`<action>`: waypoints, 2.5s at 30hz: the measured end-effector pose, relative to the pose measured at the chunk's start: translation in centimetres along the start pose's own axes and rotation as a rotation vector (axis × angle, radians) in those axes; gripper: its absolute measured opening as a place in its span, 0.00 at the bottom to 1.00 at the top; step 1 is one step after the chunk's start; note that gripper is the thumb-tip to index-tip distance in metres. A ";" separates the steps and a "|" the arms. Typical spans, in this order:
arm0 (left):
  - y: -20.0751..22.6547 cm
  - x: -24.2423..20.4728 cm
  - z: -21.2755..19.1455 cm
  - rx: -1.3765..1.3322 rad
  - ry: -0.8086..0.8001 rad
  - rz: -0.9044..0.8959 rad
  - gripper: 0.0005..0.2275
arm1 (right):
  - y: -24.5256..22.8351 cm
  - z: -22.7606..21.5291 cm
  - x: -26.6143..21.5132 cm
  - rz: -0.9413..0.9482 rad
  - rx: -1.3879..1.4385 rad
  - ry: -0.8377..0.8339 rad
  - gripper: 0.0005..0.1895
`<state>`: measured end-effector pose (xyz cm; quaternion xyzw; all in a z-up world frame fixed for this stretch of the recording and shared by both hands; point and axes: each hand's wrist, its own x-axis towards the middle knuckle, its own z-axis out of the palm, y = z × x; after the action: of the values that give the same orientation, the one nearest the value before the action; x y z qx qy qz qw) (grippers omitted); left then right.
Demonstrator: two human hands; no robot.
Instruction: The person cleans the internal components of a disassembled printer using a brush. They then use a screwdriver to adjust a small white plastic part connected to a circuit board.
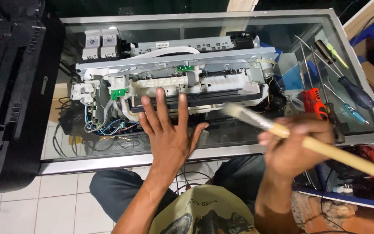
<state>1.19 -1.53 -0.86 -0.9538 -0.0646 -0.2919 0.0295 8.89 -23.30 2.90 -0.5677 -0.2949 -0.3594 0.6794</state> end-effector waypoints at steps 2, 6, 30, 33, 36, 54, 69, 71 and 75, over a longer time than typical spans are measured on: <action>0.3 -0.1 0.2 -0.009 0.027 -0.015 0.40 | -0.4 2.5 -0.4 0.059 0.097 -0.069 0.12; 0.6 0.0 0.1 0.000 0.043 -0.050 0.37 | 0.0 4.1 -0.6 0.012 0.037 -0.167 0.10; -2.4 -1.4 1.3 -0.322 0.504 -0.009 0.42 | -2.4 9.4 -1.2 0.260 0.071 -0.354 0.05; -2.4 -2.2 0.3 -0.508 0.327 -0.107 0.49 | -1.6 1.3 -0.1 0.397 -0.194 -0.260 0.04; -2.4 -1.4 -0.6 -0.546 0.388 -0.174 0.45 | 0.1 -6.7 0.3 0.226 -0.394 0.156 0.20; -2.0 -2.0 -0.6 -0.494 0.426 -0.198 0.29 | -1.9 4.8 10.5 0.387 -0.194 -0.832 0.05; 1.2 -2.0 2.0 -0.187 0.262 0.052 0.39 | 0.3 0.7 13.9 0.259 -0.267 -0.831 0.11; 1.5 -0.4 0.5 -0.167 0.276 0.042 0.31 | 1.8 -0.3 13.6 0.225 -0.207 -0.861 0.11; 1.4 2.0 -0.8 -0.110 0.425 0.003 0.12 | 1.0 0.0 14.5 0.139 -0.120 -0.966 0.12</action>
<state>2.60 -2.75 0.87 -0.8712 -0.0397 -0.4892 -0.0093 17.96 -25.41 14.05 -0.7258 -0.5166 -0.0254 0.4536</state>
